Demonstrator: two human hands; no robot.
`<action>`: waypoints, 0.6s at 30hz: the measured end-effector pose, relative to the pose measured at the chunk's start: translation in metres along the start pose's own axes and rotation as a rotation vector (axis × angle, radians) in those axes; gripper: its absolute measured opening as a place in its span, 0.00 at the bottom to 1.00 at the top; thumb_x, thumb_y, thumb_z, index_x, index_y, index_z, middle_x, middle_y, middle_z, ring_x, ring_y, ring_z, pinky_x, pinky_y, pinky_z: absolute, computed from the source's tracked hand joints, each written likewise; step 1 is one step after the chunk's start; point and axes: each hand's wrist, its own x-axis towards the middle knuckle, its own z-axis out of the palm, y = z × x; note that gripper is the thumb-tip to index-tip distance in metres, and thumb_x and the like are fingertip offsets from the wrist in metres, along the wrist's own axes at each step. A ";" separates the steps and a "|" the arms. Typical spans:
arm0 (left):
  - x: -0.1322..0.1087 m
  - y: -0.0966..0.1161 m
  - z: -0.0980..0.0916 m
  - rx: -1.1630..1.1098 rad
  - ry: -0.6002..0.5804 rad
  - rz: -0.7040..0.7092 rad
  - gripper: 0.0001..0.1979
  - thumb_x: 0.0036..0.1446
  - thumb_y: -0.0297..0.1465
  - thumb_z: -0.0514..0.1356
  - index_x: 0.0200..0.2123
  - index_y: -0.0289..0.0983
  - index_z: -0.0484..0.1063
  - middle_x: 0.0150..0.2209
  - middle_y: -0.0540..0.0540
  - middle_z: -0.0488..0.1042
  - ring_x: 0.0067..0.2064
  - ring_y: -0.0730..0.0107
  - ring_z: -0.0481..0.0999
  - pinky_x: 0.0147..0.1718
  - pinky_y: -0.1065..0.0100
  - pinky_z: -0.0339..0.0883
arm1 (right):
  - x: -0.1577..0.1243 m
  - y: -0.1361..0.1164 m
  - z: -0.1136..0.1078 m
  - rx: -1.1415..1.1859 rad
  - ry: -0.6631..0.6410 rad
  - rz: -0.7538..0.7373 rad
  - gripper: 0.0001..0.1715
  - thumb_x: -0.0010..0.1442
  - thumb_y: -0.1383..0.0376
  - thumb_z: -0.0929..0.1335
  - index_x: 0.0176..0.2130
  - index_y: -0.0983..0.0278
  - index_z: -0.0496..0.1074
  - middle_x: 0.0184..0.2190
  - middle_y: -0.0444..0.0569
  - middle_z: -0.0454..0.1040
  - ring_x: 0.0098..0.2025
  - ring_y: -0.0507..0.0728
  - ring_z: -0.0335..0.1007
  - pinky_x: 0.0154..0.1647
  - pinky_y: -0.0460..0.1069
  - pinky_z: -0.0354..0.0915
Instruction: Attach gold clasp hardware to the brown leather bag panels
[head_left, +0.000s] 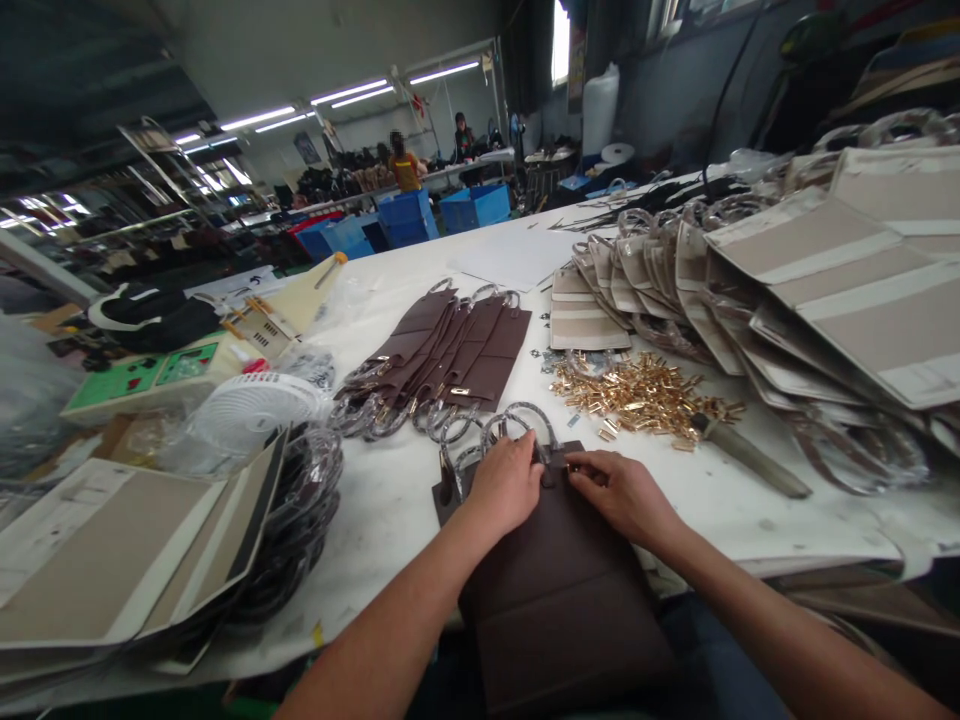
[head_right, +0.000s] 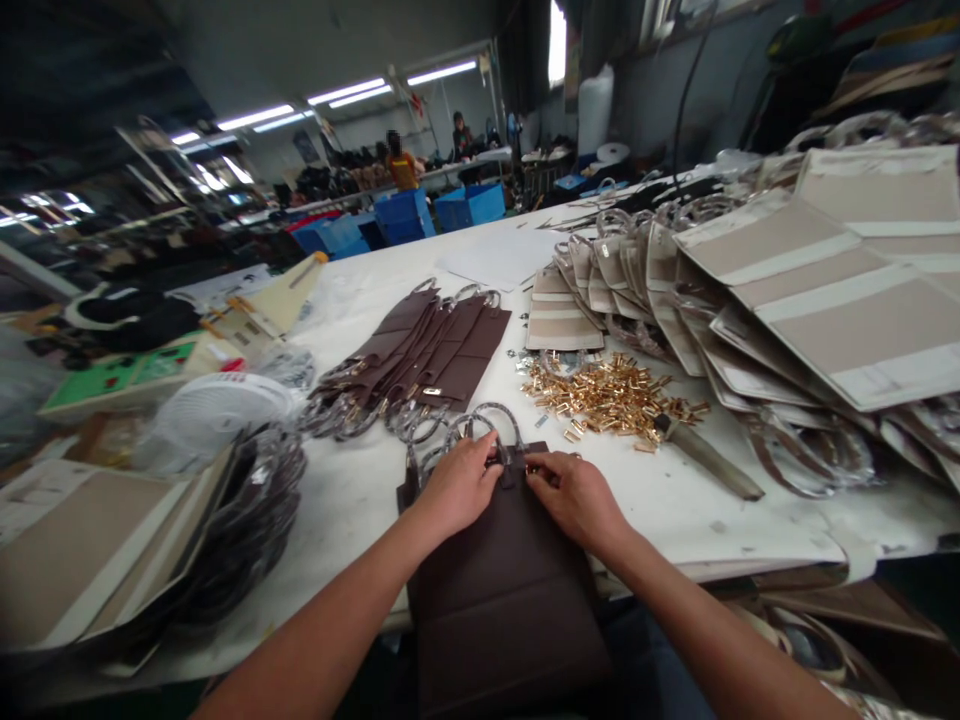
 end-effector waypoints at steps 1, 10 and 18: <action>0.002 0.000 -0.001 -0.016 0.000 -0.014 0.22 0.66 0.30 0.56 0.63 0.35 0.67 0.51 0.36 0.80 0.55 0.51 0.76 0.57 0.55 0.67 | -0.001 0.003 0.002 0.018 0.008 0.012 0.18 0.62 0.57 0.69 0.48 0.60 0.81 0.33 0.46 0.80 0.34 0.58 0.75 0.38 0.51 0.67; 0.012 0.003 -0.008 -0.146 -0.039 -0.132 0.34 0.61 0.38 0.62 0.68 0.36 0.59 0.48 0.44 0.82 0.51 0.56 0.80 0.48 0.63 0.71 | -0.014 0.016 0.008 0.286 0.078 0.119 0.19 0.63 0.52 0.71 0.46 0.61 0.77 0.33 0.46 0.79 0.33 0.56 0.74 0.35 0.49 0.69; 0.008 0.017 -0.024 0.313 -0.116 -0.050 0.23 0.63 0.45 0.58 0.55 0.37 0.69 0.44 0.35 0.83 0.46 0.41 0.82 0.44 0.51 0.73 | -0.016 0.014 0.014 0.289 0.034 0.008 0.15 0.64 0.54 0.70 0.44 0.60 0.79 0.34 0.47 0.79 0.35 0.57 0.74 0.37 0.50 0.69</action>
